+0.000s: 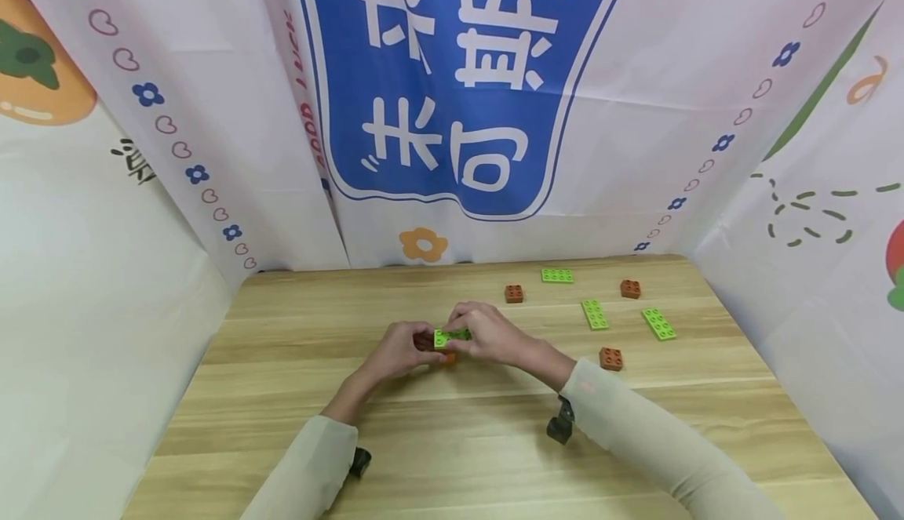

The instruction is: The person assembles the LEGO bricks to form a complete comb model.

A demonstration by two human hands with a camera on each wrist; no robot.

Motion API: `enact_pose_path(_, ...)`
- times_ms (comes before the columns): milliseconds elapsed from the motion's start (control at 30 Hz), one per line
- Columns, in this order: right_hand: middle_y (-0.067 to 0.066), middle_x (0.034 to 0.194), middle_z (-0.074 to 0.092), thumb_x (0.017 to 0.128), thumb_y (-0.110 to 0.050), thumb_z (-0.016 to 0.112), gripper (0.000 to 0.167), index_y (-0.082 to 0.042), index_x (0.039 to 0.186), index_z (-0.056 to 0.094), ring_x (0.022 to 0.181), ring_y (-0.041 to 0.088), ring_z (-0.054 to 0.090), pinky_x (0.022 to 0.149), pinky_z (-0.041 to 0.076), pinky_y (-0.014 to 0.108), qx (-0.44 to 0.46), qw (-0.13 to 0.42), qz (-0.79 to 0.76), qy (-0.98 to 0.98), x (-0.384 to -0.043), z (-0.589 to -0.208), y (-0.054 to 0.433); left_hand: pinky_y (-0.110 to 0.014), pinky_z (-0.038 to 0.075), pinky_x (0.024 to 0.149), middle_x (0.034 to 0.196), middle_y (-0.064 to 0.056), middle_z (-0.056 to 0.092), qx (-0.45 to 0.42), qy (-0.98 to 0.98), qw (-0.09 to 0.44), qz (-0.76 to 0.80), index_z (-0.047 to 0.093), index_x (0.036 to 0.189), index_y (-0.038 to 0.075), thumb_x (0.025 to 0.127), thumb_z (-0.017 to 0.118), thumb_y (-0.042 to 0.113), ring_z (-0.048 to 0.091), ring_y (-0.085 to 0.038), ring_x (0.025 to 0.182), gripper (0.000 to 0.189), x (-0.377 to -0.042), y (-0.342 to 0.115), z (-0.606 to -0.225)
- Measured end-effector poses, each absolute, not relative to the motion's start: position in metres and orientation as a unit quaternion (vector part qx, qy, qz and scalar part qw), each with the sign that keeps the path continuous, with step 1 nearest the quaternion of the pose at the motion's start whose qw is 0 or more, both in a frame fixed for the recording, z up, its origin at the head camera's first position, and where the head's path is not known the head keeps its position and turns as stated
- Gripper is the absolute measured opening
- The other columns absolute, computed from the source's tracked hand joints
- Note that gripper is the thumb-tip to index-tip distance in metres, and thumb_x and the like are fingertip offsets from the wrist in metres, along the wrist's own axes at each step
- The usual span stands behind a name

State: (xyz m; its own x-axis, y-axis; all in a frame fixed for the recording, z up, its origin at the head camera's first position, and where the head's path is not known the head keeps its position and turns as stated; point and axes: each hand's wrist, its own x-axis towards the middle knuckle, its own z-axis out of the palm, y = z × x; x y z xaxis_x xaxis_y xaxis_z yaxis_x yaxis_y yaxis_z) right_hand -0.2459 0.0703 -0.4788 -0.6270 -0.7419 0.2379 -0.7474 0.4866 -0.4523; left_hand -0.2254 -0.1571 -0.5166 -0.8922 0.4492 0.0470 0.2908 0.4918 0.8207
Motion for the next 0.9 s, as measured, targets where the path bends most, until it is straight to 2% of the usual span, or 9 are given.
enact_pose_path(233,0.002,0.107,0.076,0.094,-0.022,0.084,0.025,-0.008,0.114,0.082,0.099,0.015,0.070,0.086,0.058,0.027,0.425,0.010,0.282,-0.860,-0.249,-0.482,0.072,-0.026,0.061,0.078,0.101,-0.007,0.078,0.217,0.859,0.085,0.457,0.076,0.107,0.002,0.089,0.087,0.010,0.074,-0.015,0.090,0.023,-0.226,-0.158,-0.516)
enact_pose_path(367,0.001,0.107,0.076,0.094,-0.024,0.084,0.025,-0.009,0.114,0.082,0.098,0.014,0.070,0.082,0.059,0.027,0.413,0.009,0.306,-0.857,-0.250,-0.484,0.074,-0.025,0.061,0.079,0.102,-0.008,0.078,0.218,0.860,0.084,0.454,0.076,0.107,0.003,0.089,0.087,0.011,0.074,-0.015,0.090,0.023,-0.226,-0.157,-0.517)
enact_pose_path(533,0.006,0.109,0.076,0.094,-0.023,0.083,0.025,-0.006,0.114,0.081,0.096,0.018,0.071,0.077,0.061,0.036,0.401,0.014,0.351,-0.846,-0.254,-0.485,0.079,-0.026,0.062,0.078,0.101,-0.008,0.078,0.212,0.860,0.085,0.457,0.076,0.106,0.003,0.088,0.088,0.012,0.074,-0.015,0.089,0.023,-0.226,-0.157,-0.517)
enact_pose_path(767,0.006,0.117,0.075,0.095,-0.022,0.083,0.031,-0.004,0.120,0.079,0.108,0.024,0.072,0.090,0.061,0.042,0.390,0.009,0.357,-0.849,-0.263,-0.486,0.095,-0.027,0.061,0.075,0.098,-0.006,0.077,0.203,0.859,0.087,0.461,0.075,0.105,0.001,0.087,0.089,0.013,0.072,-0.014,0.085,0.026,-0.226,-0.157,-0.518)
enact_pose_path(900,0.008,0.119,0.075,0.093,-0.017,0.084,0.030,-0.005,0.119,0.079,0.109,0.025,0.072,0.091,0.061,0.044,0.388,0.019,0.356,-0.850,-0.269,-0.486,0.105,-0.026,0.061,0.074,0.097,-0.006,0.077,0.198,0.860,0.088,0.463,0.075,0.105,0.001,0.086,0.090,0.013,0.071,-0.014,0.084,0.027,-0.226,-0.157,-0.519)
